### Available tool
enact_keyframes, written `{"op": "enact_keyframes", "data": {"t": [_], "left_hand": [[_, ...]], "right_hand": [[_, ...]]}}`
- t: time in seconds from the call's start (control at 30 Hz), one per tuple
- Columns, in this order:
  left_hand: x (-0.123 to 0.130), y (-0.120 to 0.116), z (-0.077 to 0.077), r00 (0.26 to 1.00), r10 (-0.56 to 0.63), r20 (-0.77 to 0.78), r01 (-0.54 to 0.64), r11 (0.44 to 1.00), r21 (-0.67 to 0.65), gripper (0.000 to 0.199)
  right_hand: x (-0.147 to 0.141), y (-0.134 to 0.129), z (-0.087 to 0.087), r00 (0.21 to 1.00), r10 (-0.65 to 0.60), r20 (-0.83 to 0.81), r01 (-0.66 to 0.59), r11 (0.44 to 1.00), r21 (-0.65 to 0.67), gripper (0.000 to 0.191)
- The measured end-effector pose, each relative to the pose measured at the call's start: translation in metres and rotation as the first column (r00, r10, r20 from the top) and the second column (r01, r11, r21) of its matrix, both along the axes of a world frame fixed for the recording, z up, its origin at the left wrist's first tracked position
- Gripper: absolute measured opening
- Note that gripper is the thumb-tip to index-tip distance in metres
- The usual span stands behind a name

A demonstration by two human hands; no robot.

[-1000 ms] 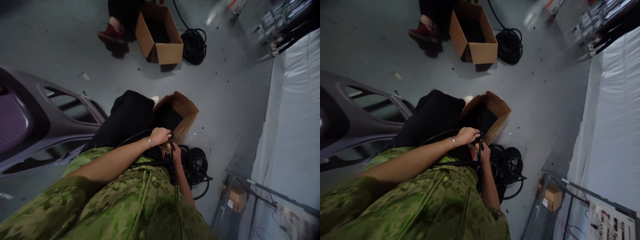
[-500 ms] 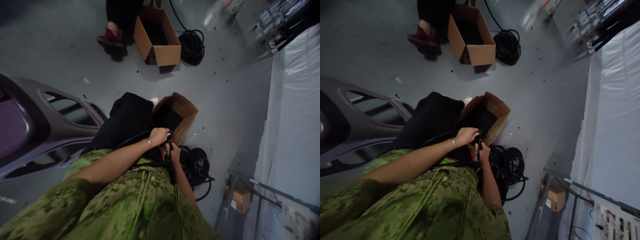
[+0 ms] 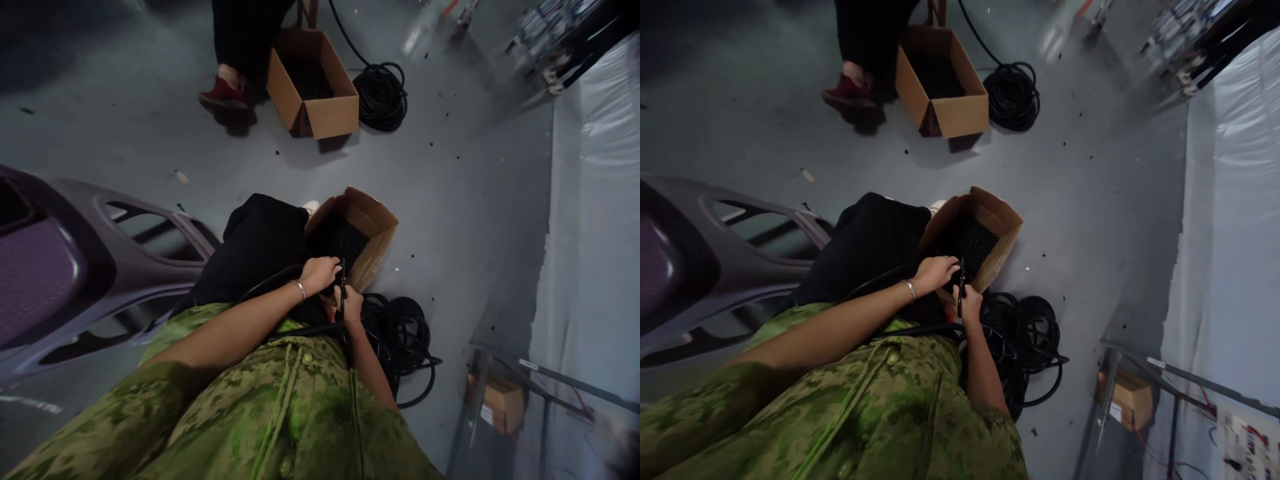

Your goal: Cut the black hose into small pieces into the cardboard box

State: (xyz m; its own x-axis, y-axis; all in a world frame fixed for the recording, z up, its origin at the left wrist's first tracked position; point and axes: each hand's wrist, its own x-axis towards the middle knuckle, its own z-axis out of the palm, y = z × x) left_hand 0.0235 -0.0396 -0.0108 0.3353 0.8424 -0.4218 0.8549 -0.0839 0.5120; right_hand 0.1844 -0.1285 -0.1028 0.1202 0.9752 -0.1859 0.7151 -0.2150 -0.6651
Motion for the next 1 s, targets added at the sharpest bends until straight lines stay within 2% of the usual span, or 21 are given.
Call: {"op": "enact_keyframes", "data": {"t": [0.2,0.37,0.5,0.6,0.67,0.73,0.83,1.0], "left_hand": [[0.002,-0.006,-0.003,0.982,-0.183,-0.051,0.184,0.983,0.008,0.031],[0.001,-0.007,-0.001,0.987,-0.162,-0.008,0.162,0.986,0.036,0.031],[-0.001,-0.007,0.001,0.986,-0.151,0.066,0.147,0.987,0.065,0.032],[-0.001,-0.007,0.002,0.986,-0.146,0.080,0.141,0.988,0.063,0.032],[-0.001,-0.007,0.002,0.989,-0.124,0.083,0.119,0.991,0.058,0.032],[0.000,-0.006,0.003,0.993,-0.091,0.081,0.087,0.995,0.054,0.032],[0.001,-0.005,0.006,0.995,-0.059,0.081,0.055,0.997,0.052,0.032],[-0.001,-0.003,0.011,0.993,-0.030,0.110,0.023,0.998,0.063,0.032]], "right_hand": [[-0.002,0.004,-0.004,0.997,0.026,0.076,-0.021,0.997,-0.070,0.039],[-0.004,0.006,-0.005,0.995,0.010,0.100,-0.002,0.997,-0.082,0.038],[-0.004,0.005,0.000,0.993,-0.076,-0.094,0.069,0.995,-0.072,0.041],[-0.001,0.003,0.013,0.942,-0.160,-0.296,0.132,0.985,-0.113,0.044],[0.003,0.002,0.024,0.915,-0.191,-0.355,0.154,0.979,-0.130,0.045],[0.006,0.000,0.035,0.919,-0.192,-0.344,0.157,0.980,-0.125,0.046],[0.009,-0.004,0.046,0.960,-0.128,-0.251,0.104,0.989,-0.107,0.045],[0.010,-0.012,0.052,0.993,-0.029,-0.111,0.018,0.994,-0.105,0.039]]}}
